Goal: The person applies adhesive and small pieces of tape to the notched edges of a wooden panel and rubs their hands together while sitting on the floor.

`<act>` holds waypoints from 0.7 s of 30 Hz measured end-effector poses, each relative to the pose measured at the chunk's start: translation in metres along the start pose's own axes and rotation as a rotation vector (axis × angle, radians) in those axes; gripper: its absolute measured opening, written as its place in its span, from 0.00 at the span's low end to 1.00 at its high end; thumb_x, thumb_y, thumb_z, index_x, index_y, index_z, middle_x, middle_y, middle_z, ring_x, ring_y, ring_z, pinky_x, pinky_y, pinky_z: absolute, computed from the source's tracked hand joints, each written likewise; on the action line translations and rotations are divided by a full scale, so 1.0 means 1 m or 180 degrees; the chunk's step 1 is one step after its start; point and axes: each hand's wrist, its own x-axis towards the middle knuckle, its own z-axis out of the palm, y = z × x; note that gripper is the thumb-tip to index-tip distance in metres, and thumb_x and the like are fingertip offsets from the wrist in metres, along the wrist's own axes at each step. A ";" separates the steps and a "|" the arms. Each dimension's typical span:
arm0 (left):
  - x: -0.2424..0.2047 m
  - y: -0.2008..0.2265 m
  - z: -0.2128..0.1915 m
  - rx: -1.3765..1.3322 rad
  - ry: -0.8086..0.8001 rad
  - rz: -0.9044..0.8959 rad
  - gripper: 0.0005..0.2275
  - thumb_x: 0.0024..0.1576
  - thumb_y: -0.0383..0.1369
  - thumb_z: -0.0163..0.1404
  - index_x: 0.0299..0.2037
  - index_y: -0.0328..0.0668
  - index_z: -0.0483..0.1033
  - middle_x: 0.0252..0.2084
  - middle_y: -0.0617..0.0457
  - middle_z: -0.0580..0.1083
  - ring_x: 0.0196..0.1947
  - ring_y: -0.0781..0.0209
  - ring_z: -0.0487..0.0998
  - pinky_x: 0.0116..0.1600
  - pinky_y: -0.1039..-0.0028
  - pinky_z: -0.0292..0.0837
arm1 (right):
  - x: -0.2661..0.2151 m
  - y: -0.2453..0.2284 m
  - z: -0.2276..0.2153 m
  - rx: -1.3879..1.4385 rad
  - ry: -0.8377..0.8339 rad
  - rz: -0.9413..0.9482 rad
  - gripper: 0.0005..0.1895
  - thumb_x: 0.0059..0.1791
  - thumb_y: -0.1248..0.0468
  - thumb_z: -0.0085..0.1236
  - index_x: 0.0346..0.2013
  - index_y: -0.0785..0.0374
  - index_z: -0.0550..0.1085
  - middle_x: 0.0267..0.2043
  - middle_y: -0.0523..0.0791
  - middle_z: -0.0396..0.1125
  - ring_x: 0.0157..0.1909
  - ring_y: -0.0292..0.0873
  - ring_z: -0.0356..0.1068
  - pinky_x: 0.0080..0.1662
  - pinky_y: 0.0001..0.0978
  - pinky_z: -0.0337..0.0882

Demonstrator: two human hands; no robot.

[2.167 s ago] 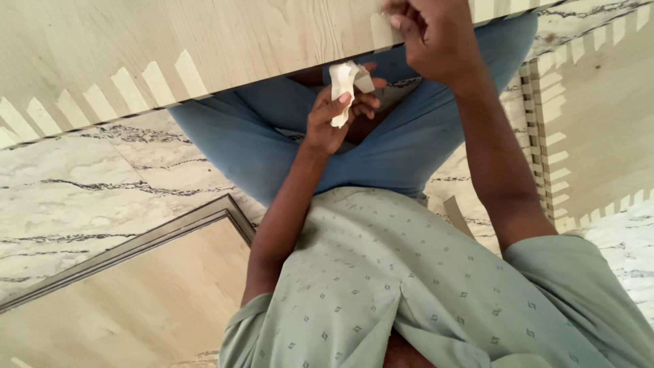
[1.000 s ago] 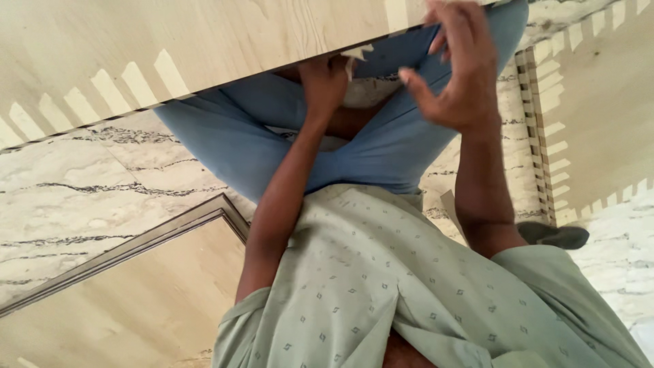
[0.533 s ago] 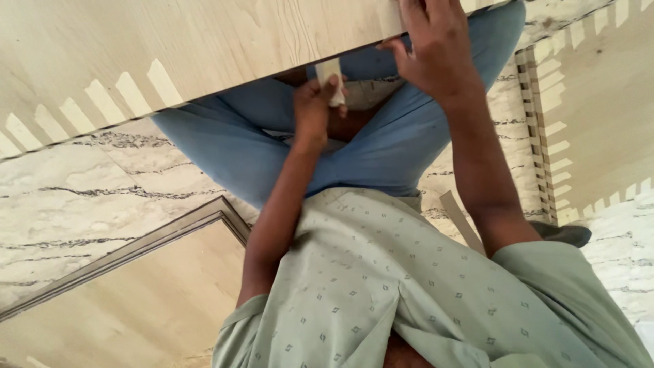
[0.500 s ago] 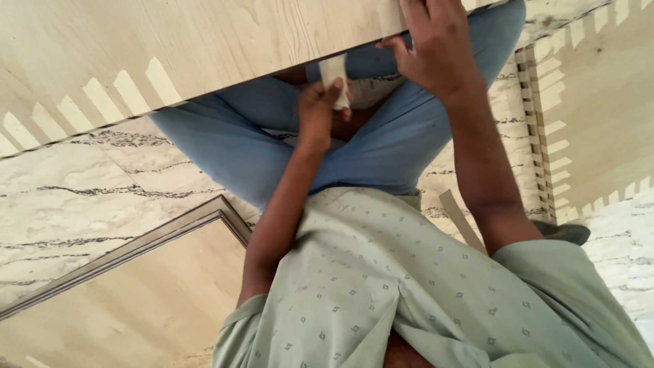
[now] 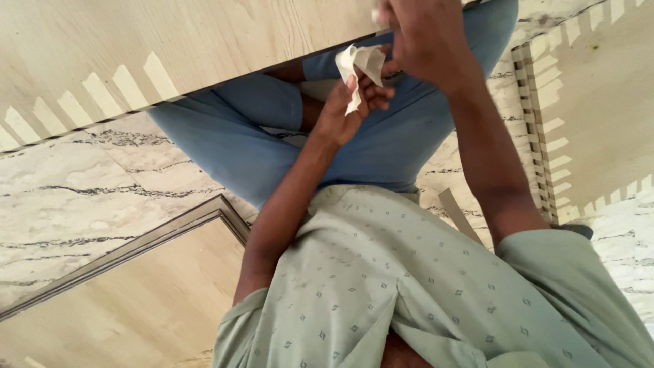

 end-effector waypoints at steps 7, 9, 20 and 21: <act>0.037 -0.016 -0.018 0.1170 0.0787 0.0200 0.16 0.65 0.39 0.57 0.54 0.32 0.77 0.49 0.44 0.78 0.47 0.60 0.80 0.52 0.68 0.77 | -0.076 -0.028 0.014 -0.0013 0.0127 -0.0278 0.05 0.57 0.68 0.60 0.44 0.68 0.74 0.47 0.51 0.70 0.45 0.47 0.71 0.39 0.32 0.72; 0.053 -0.032 -0.030 0.1914 0.1085 0.0497 0.13 0.62 0.37 0.58 0.46 0.31 0.82 0.40 0.43 0.80 0.38 0.61 0.80 0.44 0.69 0.77 | -0.090 -0.031 0.014 -0.0261 -0.0082 -0.0075 0.10 0.55 0.65 0.64 0.47 0.69 0.77 0.40 0.50 0.69 0.38 0.45 0.71 0.34 0.32 0.70; 0.074 -0.012 -0.180 0.4058 0.2814 0.0368 0.08 0.62 0.26 0.48 0.40 0.27 0.80 0.30 0.45 0.80 0.26 0.57 0.77 0.31 0.69 0.72 | -0.042 0.022 -0.013 -0.1015 0.1088 -0.0616 0.32 0.50 0.55 0.76 0.60 0.68 0.72 0.53 0.55 0.69 0.53 0.55 0.70 0.52 0.46 0.73; 0.074 -0.002 -0.180 0.3882 0.2831 0.0469 0.08 0.62 0.26 0.49 0.40 0.27 0.80 0.30 0.45 0.79 0.25 0.58 0.77 0.31 0.70 0.71 | -0.038 0.031 -0.013 -0.0957 0.0898 -0.0446 0.32 0.50 0.56 0.77 0.61 0.67 0.72 0.53 0.54 0.68 0.54 0.55 0.69 0.52 0.47 0.70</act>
